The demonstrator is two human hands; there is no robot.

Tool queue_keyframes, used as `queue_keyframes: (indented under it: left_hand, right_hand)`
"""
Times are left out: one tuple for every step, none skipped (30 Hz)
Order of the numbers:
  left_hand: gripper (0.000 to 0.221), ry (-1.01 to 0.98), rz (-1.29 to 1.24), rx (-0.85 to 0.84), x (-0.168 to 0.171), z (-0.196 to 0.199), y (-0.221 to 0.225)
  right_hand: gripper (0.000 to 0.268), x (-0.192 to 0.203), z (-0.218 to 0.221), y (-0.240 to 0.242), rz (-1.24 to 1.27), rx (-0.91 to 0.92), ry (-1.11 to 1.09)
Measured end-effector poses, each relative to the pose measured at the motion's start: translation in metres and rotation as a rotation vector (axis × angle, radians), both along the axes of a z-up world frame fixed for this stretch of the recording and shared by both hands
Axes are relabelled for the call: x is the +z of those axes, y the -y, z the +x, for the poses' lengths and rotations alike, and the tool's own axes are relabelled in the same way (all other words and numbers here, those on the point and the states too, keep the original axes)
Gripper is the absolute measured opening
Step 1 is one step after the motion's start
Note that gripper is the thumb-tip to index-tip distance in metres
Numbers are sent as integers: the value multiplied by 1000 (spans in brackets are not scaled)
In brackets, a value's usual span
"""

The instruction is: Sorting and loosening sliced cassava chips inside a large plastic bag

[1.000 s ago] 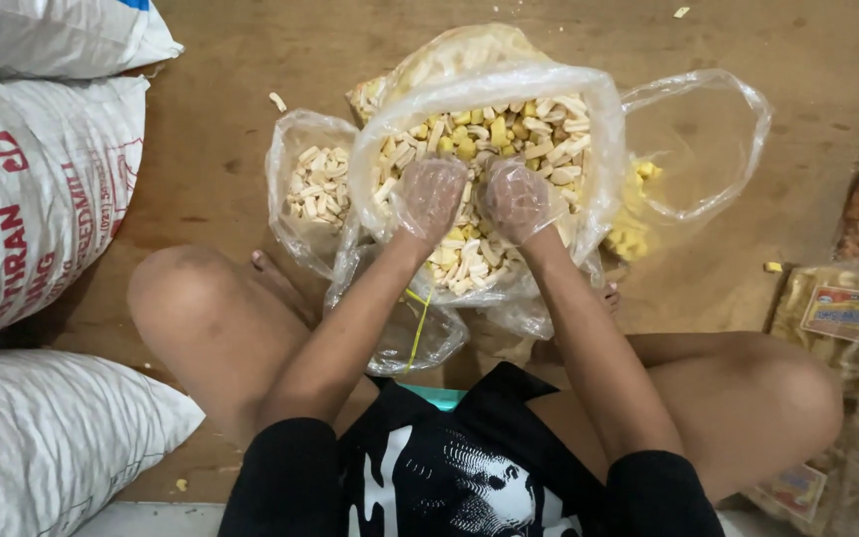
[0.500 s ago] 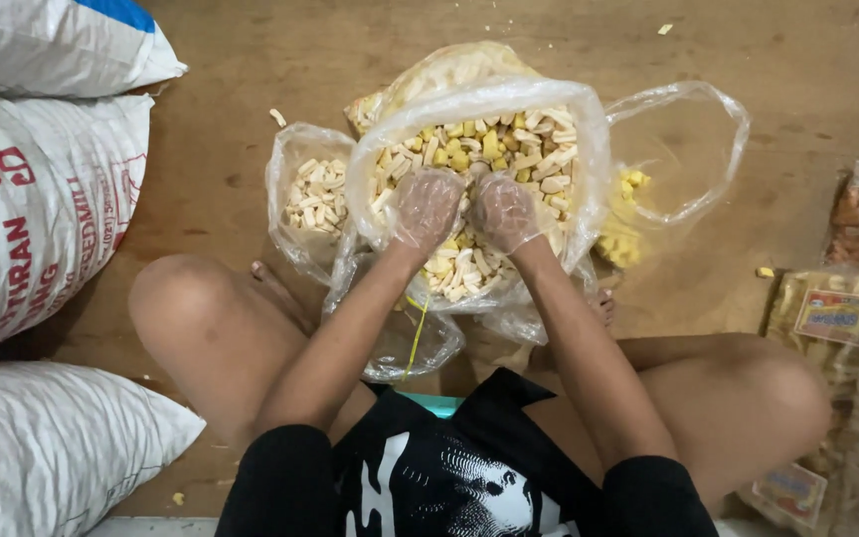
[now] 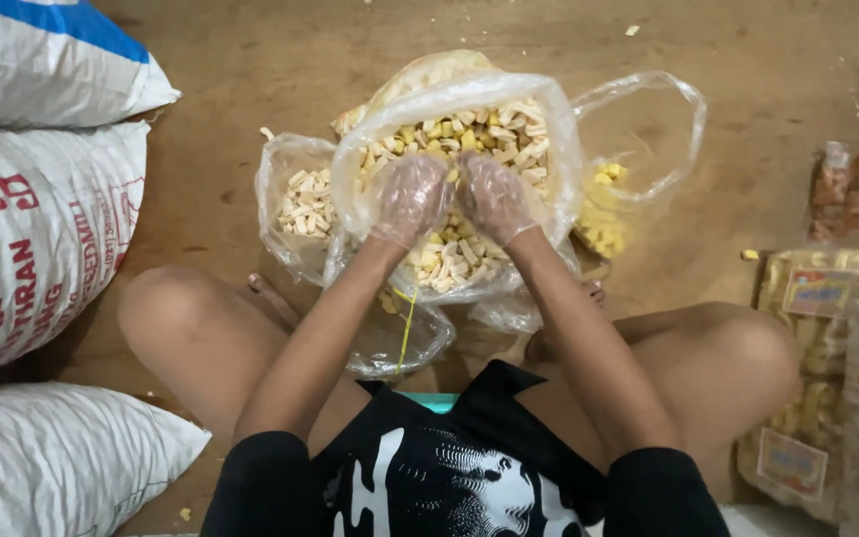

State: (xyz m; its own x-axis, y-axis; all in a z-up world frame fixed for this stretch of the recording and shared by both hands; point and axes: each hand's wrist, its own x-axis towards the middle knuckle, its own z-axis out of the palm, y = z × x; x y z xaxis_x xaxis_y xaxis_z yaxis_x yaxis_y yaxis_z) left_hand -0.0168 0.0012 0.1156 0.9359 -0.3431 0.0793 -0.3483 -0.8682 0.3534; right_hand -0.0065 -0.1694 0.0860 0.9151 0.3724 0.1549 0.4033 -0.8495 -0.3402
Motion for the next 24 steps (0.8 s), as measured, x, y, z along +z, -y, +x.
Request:
queue_keyframes:
  left_hand:
    - [22, 19, -38, -2, 13, 0, 4]
    - [28, 44, -76, -1, 28, 4, 7]
    - [28, 50, -77, -8, 27, 12, 14]
    - [27, 56, -113, 15, 26, 19, 20]
    - [27, 62, -149, 37, 24, 26, 26]
    - [27, 65, -153, 26, 33, 30, 36]
    - [30, 69, -277, -11, 41, 33, 48]
    - [33, 75, -396, -51, 50, 39, 57]
    - [33, 81, -394, -67, 52, 48, 68]
    - [37, 64, -363, -70, 51, 52, 80]
    - [40, 47, -332, -73, 50, 56, 92]
    - [40, 47, -332, -81, 56, 58, 101]
    - [39, 20, -369, -108, 63, 61, 110]
    - [37, -9, -397, -126, 69, 63, 114]
    - [37, -10, -389, -127, 82, 62, 117]
    - [25, 114, -408, -199, 95, 60, 120]
    - [14, 238, -426, -271, 107, 58, 124]
    - [14, 226, -427, -286, 109, 56, 127]
    - [15, 284, -422, -284, 112, 55, 130]
    - [17, 360, -418, -277, 118, 61, 133]
    - [17, 365, -420, -287, 115, 68, 141]
    - [17, 304, -436, -279, 108, 69, 145]
    - [19, 243, -451, -271, 102, 70, 149]
    - [19, 239, -451, -280, 98, 68, 153]
  right_hand:
    - [26, 18, 4, -1, -26, -35, -72]
    - [25, 38, 12, -2, -51, -66, -137]
    - [25, 42, 15, 7, -52, -74, -131]
    - [25, 47, 18, 15, -66, -72, -125]
    - [24, 52, 21, 23, -79, -71, -119]
    - [24, 55, 24, 34, -81, -83, -115]
    - [23, 59, 27, 46, -101, -88, -112]
    - [22, 64, 33, 57, -115, -96, -104]
    - [22, 67, 37, 74, -111, -111, -97]
    - [21, 68, 36, 93, -128, -118, -99]
    - [20, 69, 35, 112, -145, -126, -101]
    - [20, 69, 29, 130, -145, -134, -100]
    - [20, 69, 23, 148, -162, -137, -99]
    - [19, 67, 18, 161, -172, -131, -100]
    - [19, 65, 23, 173, -163, -131, -101]
    - [18, 61, 23, 185, -170, -135, -106]
    - [18, 57, 24, 197, -177, -138, -111]
    - [18, 54, 21, 208, -174, -154, -121]
    - [17, 51, 18, 219, -189, -164, -133]
    - [17, 52, 26, 231, -207, -167, -128]
    - [17, 52, 28, 243, -207, -176, -122]
    - [17, 49, 24, 252, -222, -172, -130]
    - [16, 46, 21, 260, -237, -168, -137]
    - [16, 44, 21, 264, -235, -177, -140]
